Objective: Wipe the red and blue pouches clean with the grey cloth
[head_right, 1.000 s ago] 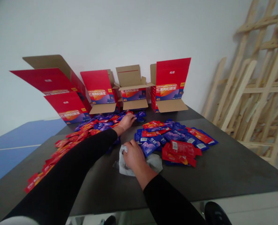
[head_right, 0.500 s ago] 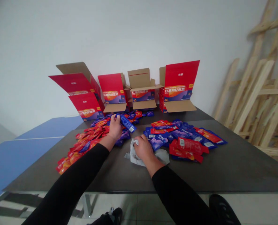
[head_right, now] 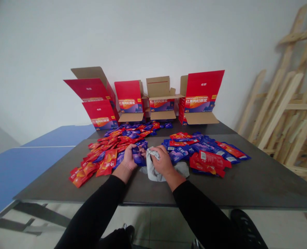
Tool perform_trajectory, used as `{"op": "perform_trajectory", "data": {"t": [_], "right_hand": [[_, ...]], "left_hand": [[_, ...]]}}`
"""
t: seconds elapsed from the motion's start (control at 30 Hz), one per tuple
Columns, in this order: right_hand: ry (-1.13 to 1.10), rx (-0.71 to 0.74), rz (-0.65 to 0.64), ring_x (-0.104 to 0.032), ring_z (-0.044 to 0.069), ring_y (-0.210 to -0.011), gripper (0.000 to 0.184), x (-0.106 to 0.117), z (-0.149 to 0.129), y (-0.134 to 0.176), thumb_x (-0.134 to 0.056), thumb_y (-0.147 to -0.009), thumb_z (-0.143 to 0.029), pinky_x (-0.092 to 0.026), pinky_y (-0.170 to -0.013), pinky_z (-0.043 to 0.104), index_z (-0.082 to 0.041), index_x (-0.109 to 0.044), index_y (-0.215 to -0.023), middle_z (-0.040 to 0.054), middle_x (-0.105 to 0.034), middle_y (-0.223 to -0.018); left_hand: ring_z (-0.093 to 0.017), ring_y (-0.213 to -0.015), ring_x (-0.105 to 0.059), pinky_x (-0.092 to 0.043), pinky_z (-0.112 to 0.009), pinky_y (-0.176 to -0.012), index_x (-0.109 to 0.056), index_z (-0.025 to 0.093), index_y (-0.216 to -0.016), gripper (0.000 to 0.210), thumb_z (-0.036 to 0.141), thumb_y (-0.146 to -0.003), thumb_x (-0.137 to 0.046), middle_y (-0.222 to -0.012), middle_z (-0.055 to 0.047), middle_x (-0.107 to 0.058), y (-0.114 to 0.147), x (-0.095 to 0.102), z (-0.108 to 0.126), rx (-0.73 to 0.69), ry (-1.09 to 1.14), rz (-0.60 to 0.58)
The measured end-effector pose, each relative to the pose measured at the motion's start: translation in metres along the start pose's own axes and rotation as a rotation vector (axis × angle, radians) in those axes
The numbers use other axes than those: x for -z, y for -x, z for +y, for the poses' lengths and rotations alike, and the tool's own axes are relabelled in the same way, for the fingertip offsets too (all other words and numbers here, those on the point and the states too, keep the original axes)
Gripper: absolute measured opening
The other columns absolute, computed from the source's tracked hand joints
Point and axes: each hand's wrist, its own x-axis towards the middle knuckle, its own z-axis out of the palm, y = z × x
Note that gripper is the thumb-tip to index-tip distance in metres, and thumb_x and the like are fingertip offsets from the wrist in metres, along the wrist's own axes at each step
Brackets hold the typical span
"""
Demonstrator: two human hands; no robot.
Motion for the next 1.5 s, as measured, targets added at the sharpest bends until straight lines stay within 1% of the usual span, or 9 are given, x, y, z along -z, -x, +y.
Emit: {"op": "perform_trajectory", "data": {"t": [0.1,0.23,0.4,0.5,0.57,0.83,1.1,1.3,1.5], "right_hand": [[-0.065,0.101,-0.141,-0.065,0.021,-0.101,0.024,0.002,-0.009,0.006,-0.061,-0.087,-0.02,-0.055,-0.095,0.038,-0.025,-0.072,-0.108,0.0058,-0.065,-0.105],[-0.121,0.235,-0.378,-0.064,0.019,-0.105,0.025,0.0,-0.016,0.013,-0.065,-0.085,-0.019,-0.054,-0.098,0.036,-0.025,-0.074,-0.108,0.0058,-0.065,-0.11],[-0.071,0.239,-0.415,-0.062,0.018,-0.108,0.026,-0.004,-0.018,0.014,-0.066,-0.088,-0.019,-0.05,-0.104,0.037,-0.027,-0.075,-0.111,0.0055,-0.063,-0.111],[-0.031,0.2,-0.377,-0.062,0.019,-0.109,0.03,-0.005,-0.015,0.013,-0.064,-0.088,-0.017,-0.051,-0.102,0.038,-0.028,-0.075,-0.113,0.0058,-0.063,-0.112],[-0.024,0.2,-0.336,-0.061,0.02,-0.109,0.032,-0.005,-0.014,0.012,-0.063,-0.088,-0.015,-0.051,-0.103,0.039,-0.027,-0.075,-0.114,0.0061,-0.062,-0.111],[-0.017,0.173,-0.26,-0.061,0.02,-0.107,0.034,-0.002,-0.009,0.008,-0.053,-0.094,-0.014,-0.051,-0.1,0.037,-0.019,-0.073,-0.12,0.0088,-0.059,-0.111],[0.096,0.019,0.003,-0.063,0.023,-0.106,0.029,0.0,0.011,-0.002,-0.057,-0.093,-0.024,-0.054,-0.101,0.042,-0.025,-0.075,-0.116,0.0077,-0.061,-0.109],[0.129,-0.077,0.104,-0.063,0.024,-0.104,0.029,0.002,0.02,-0.008,-0.054,-0.093,-0.028,-0.052,-0.102,0.043,-0.022,-0.075,-0.113,0.0097,-0.063,-0.107],[0.152,-0.156,0.257,-0.064,0.026,-0.095,0.031,0.004,0.034,-0.015,-0.055,-0.093,-0.037,-0.053,-0.096,0.045,-0.019,-0.077,-0.104,0.0117,-0.066,-0.099]], "left_hand": [[-0.013,-0.059,-0.056,-0.049,-0.023,-0.053,-0.057,0.016,-0.079,0.011,0.024,-0.082,-0.05,-0.068,-0.005,-0.054,-0.001,0.0,0.0,-0.032,-0.032,-0.003],[-0.011,-0.055,-0.056,-0.051,-0.023,-0.054,-0.061,0.016,-0.087,0.021,0.033,-0.089,-0.05,-0.071,-0.004,-0.059,-0.002,-0.001,-0.006,-0.02,-0.045,-0.007],[-0.017,-0.064,-0.064,-0.057,-0.03,-0.065,-0.062,0.017,-0.087,0.037,0.052,-0.092,-0.05,-0.072,-0.006,-0.064,-0.004,-0.003,-0.017,-0.045,-0.141,0.013],[-0.023,-0.074,-0.069,-0.058,-0.036,-0.071,-0.067,0.015,-0.095,0.056,0.067,-0.089,-0.047,-0.079,-0.01,-0.069,-0.004,-0.004,-0.023,0.031,-0.263,-0.015],[-0.025,-0.077,-0.07,-0.058,-0.038,-0.074,-0.069,0.013,-0.1,0.06,0.068,-0.089,-0.046,-0.082,-0.012,-0.07,-0.003,-0.005,-0.026,0.081,-0.315,-0.046],[-0.028,-0.084,-0.073,-0.057,-0.042,-0.084,-0.072,0.011,-0.106,0.052,0.057,-0.094,-0.049,-0.083,-0.013,-0.073,0.004,-0.008,-0.029,0.124,-0.254,-0.147],[-0.024,-0.08,-0.074,-0.057,-0.036,-0.085,-0.072,0.014,-0.102,0.033,0.042,-0.094,-0.058,-0.081,-0.01,-0.075,0.009,-0.009,-0.033,0.202,-0.261,-0.162],[-0.019,-0.068,-0.073,-0.058,-0.03,-0.074,-0.07,0.013,-0.103,0.018,0.023,-0.09,-0.061,-0.076,-0.008,-0.075,0.006,-0.003,-0.033,0.225,-0.301,-0.115],[-0.02,-0.065,-0.071,-0.055,-0.028,-0.055,-0.067,0.012,-0.102,0.019,0.028,-0.093,-0.061,-0.079,-0.008,-0.074,0.005,0.005,-0.022,0.316,-0.31,-0.107]]}}
